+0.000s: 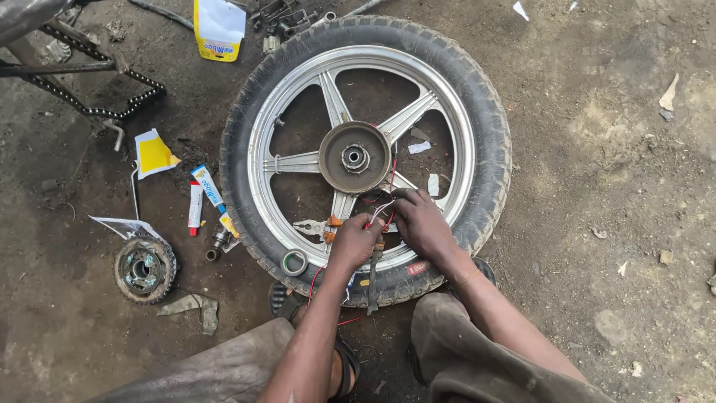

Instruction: The person sits on the ground and works on a motorcycle wheel hub, using pliers to strip and twist red and black wires. The person manipulates the wires and the hub components with their hands throughout the video.

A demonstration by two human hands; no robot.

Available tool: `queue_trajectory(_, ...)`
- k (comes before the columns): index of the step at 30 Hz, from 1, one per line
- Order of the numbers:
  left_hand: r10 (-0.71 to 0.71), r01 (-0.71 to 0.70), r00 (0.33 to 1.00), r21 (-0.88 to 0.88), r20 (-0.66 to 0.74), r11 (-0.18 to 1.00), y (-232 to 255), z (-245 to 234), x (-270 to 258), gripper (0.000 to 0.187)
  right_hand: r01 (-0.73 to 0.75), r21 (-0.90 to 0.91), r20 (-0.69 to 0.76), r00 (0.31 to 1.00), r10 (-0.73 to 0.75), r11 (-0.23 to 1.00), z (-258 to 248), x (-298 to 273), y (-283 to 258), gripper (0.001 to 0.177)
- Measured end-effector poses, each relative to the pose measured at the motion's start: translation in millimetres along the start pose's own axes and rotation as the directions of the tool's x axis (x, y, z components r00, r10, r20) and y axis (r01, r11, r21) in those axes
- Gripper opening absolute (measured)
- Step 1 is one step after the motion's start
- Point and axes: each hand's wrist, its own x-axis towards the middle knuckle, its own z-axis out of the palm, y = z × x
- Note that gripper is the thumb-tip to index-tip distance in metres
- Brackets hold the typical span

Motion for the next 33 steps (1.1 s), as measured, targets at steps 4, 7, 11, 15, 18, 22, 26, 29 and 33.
queue_trajectory(4, -0.009, 0.021, 0.996, 0.132, -0.089, 0.991, 26, -8, -21, 0.027, 0.102, -0.108, 0.052, 0.994, -0.097, 0.989, -6, -4, -8, 0.021)
queue_trajectory(7, 0.028, -0.009, 0.987, 0.126, -0.155, 0.992, 39, -8, -27, 0.028, 0.103, -0.089, 0.078, 0.992, -0.096, 0.991, -14, -2, -15, 0.027)
queue_trajectory(11, 0.087, -0.069, 0.986, 0.129, -0.142, 0.989, 35, 0, -29, 0.028, -0.038, 0.062, 0.067, 0.997, 0.034, 0.997, -12, 1, -7, 0.025)
queue_trajectory(15, 0.111, -0.103, 0.983, 0.06, -0.147, 0.993, 36, 2, -30, 0.026, -0.06, 0.061, 0.04, 0.998, 0.058, 0.996, -9, 2, -10, 0.022)
queue_trajectory(18, 0.084, -0.08, 0.984, 0.03, -0.157, 0.996, 38, 1, -29, 0.027, -0.048, 0.048, 0.106, 0.993, 0.043, 0.998, -10, 1, -11, 0.023)
queue_trajectory(22, 0.026, -0.021, 0.993, 0.045, -0.112, 0.999, 36, -1, -30, 0.025, -0.133, 0.177, 0.146, 0.983, 0.108, 0.975, -32, 9, -30, 0.023)
queue_trajectory(26, 0.03, -0.022, 0.998, 0.142, -0.058, 0.99, 13, 4, -17, 0.017, -0.352, 0.412, -0.023, 0.918, 0.396, 0.84, -31, 17, -14, 0.021)
queue_trajectory(29, 0.007, 0.005, 0.997, 0.149, -0.078, 0.989, 29, -1, -28, 0.019, -0.44, 0.407, -0.039, 0.867, 0.496, 0.8, -33, 53, 12, 0.028)
queue_trajectory(33, 0.046, -0.036, 0.998, 0.189, -0.049, 0.981, 42, -9, -35, 0.019, -0.367, 0.809, 0.135, 0.876, 0.463, 0.459, -13, 80, 34, 0.055)
